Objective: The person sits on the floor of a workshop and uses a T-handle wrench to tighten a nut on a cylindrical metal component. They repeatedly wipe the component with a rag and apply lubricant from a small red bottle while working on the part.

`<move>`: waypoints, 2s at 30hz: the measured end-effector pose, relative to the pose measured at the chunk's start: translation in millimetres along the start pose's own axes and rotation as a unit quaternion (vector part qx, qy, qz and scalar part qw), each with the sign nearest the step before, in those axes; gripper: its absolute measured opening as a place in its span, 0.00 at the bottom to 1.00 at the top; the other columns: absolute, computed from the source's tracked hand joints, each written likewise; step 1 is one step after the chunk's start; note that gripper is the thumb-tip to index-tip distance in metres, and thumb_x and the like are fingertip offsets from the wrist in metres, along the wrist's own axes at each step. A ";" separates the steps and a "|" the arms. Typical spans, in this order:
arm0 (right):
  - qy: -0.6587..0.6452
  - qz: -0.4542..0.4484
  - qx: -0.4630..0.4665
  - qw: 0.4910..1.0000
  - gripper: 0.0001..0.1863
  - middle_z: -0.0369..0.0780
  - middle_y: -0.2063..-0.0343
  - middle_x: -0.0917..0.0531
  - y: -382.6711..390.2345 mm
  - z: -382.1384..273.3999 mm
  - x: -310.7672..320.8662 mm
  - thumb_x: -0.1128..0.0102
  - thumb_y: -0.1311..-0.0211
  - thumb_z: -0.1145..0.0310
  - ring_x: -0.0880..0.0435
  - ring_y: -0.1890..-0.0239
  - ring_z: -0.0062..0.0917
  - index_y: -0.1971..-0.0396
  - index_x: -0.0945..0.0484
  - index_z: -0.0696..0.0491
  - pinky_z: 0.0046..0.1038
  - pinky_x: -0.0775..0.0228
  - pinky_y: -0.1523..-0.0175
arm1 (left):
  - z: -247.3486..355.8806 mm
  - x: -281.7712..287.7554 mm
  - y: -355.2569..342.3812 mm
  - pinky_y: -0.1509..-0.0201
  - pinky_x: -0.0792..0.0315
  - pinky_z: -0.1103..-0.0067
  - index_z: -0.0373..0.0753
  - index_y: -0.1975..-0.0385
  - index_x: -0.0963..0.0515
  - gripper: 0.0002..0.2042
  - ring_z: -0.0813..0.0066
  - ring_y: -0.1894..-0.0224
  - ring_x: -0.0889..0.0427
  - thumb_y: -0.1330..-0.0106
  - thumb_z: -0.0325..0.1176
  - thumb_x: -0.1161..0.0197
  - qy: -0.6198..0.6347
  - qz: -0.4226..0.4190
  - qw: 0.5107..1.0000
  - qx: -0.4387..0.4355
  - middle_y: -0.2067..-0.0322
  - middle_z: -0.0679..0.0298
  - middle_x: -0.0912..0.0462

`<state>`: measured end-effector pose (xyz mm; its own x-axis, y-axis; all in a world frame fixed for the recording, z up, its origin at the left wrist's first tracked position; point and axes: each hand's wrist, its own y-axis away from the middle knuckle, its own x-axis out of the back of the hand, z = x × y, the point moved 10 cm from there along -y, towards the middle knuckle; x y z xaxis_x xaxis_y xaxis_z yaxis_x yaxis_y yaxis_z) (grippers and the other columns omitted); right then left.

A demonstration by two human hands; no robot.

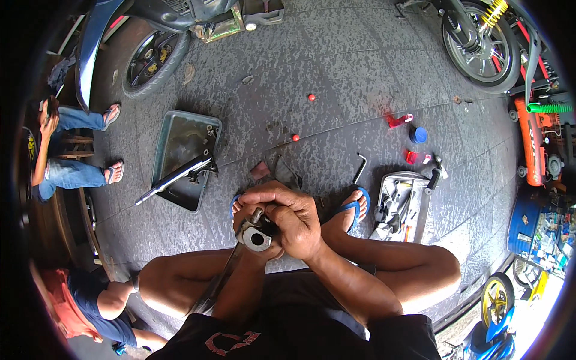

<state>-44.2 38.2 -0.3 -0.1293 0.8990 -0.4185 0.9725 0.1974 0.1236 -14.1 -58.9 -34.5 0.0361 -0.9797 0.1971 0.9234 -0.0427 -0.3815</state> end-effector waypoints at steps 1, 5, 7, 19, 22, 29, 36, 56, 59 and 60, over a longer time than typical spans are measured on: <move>-0.003 0.005 0.000 1.000 0.24 0.51 0.58 0.16 0.4 0.6 1.2 0.59 0.50 0.76 0.18 0.58 0.27 0.58 0.18 0.70 0.25 0.29 0.50 | 3.6 -0.4 -3.0 0.67 0.26 0.76 0.38 0.66 0.25 0.17 0.69 0.72 0.18 0.52 0.36 0.26 -0.008 -0.006 1.000 0.009 0.74 0.62 0.20; 0.002 0.005 0.022 1.000 0.24 0.52 0.58 0.16 -0.6 -3.4 -1.2 0.58 0.50 0.76 0.18 0.58 0.29 0.58 0.18 0.69 0.27 0.29 0.49 | 15.0 2.7 -9.7 0.66 0.26 0.78 0.38 0.66 0.25 0.17 0.72 0.71 0.18 0.52 0.35 0.26 -0.015 -0.007 1.000 0.013 0.74 0.63 0.20; -0.013 -0.004 0.045 0.999 0.24 0.52 0.57 0.16 -1.5 1.0 -3.8 0.58 0.50 0.76 0.18 0.57 0.31 0.57 0.18 0.69 0.28 0.29 0.48 | 12.8 7.7 -3.4 0.66 0.26 0.79 0.38 0.65 0.26 0.17 0.74 0.71 0.18 0.51 0.33 0.26 0.017 0.016 1.000 -0.011 0.74 0.64 0.20; 0.250 0.452 -0.125 0.847 0.16 0.43 0.70 0.13 11.6 127.6 360.3 0.40 0.41 0.63 0.15 0.71 0.29 0.62 0.15 0.59 0.31 0.23 0.63 | 24.6 -14.4 -20.3 0.66 0.26 0.75 0.38 0.64 0.31 0.13 0.72 0.73 0.23 0.45 0.18 0.36 0.145 0.002 0.989 0.012 0.74 0.61 0.23; 0.418 0.443 -0.270 0.746 0.21 0.53 0.61 0.13 42.6 185.9 444.2 0.36 0.50 0.54 0.13 0.54 0.43 0.64 0.12 0.55 0.38 0.23 0.47 | 17.5 -11.6 -21.9 0.65 0.26 0.75 0.39 0.64 0.31 0.13 0.72 0.73 0.23 0.44 0.18 0.37 0.162 -0.001 0.986 0.030 0.74 0.62 0.24; 0.563 0.384 -0.356 0.639 0.28 0.53 0.54 0.15 20.9 173.5 383.5 0.29 0.51 0.49 0.15 0.48 0.43 0.59 0.15 0.58 0.40 0.24 0.42 | 0.9 22.2 -19.7 0.64 0.27 0.77 0.39 0.62 0.31 0.15 0.74 0.71 0.22 0.46 0.17 0.36 0.199 0.050 0.978 0.032 0.73 0.62 0.23; 0.682 0.172 -0.366 0.609 0.22 0.52 0.47 0.18 0.1 196.9 360.1 0.42 0.42 0.59 0.15 0.49 0.45 0.52 0.19 0.56 0.40 0.23 0.43 | 7.2 6.7 -22.7 0.64 0.27 0.76 0.40 0.63 0.33 0.15 0.73 0.72 0.22 0.45 0.18 0.36 0.142 0.020 0.989 0.035 0.74 0.62 0.24; 0.756 -0.120 -0.196 0.613 0.09 0.52 0.65 0.14 41.3 247.8 198.6 0.50 0.36 0.66 0.13 0.61 0.48 0.61 0.24 0.52 0.47 0.22 0.55 | 6.5 17.9 -22.7 0.70 0.23 0.77 0.38 0.69 0.26 0.13 0.72 0.75 0.17 0.49 0.27 0.26 0.095 0.047 0.993 0.047 0.75 0.63 0.19; 0.726 -0.041 -0.225 0.649 0.13 0.56 0.67 0.15 37.1 226.3 213.9 0.45 0.37 0.60 0.14 0.59 0.51 0.59 0.22 0.53 0.49 0.24 0.54 | 7.4 10.9 -25.1 0.70 0.23 0.75 0.38 0.68 0.25 0.14 0.67 0.75 0.16 0.49 0.30 0.26 0.095 0.039 0.994 0.043 0.74 0.63 0.19; 0.726 -0.029 -0.161 0.668 0.15 0.57 0.67 0.15 25.6 223.6 221.6 0.44 0.36 0.58 0.15 0.60 0.53 0.55 0.21 0.51 0.49 0.24 0.54 | 8.8 8.4 -26.8 0.69 0.23 0.74 0.38 0.68 0.25 0.14 0.66 0.74 0.16 0.49 0.30 0.26 0.098 0.037 0.994 0.038 0.74 0.62 0.19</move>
<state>-4.7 155.1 -291.1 -0.4441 0.2726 0.8535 0.8957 0.1119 0.4303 -35.2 -64.2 -14.6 0.0362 -0.9993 -0.0117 0.9474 0.0380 -0.3176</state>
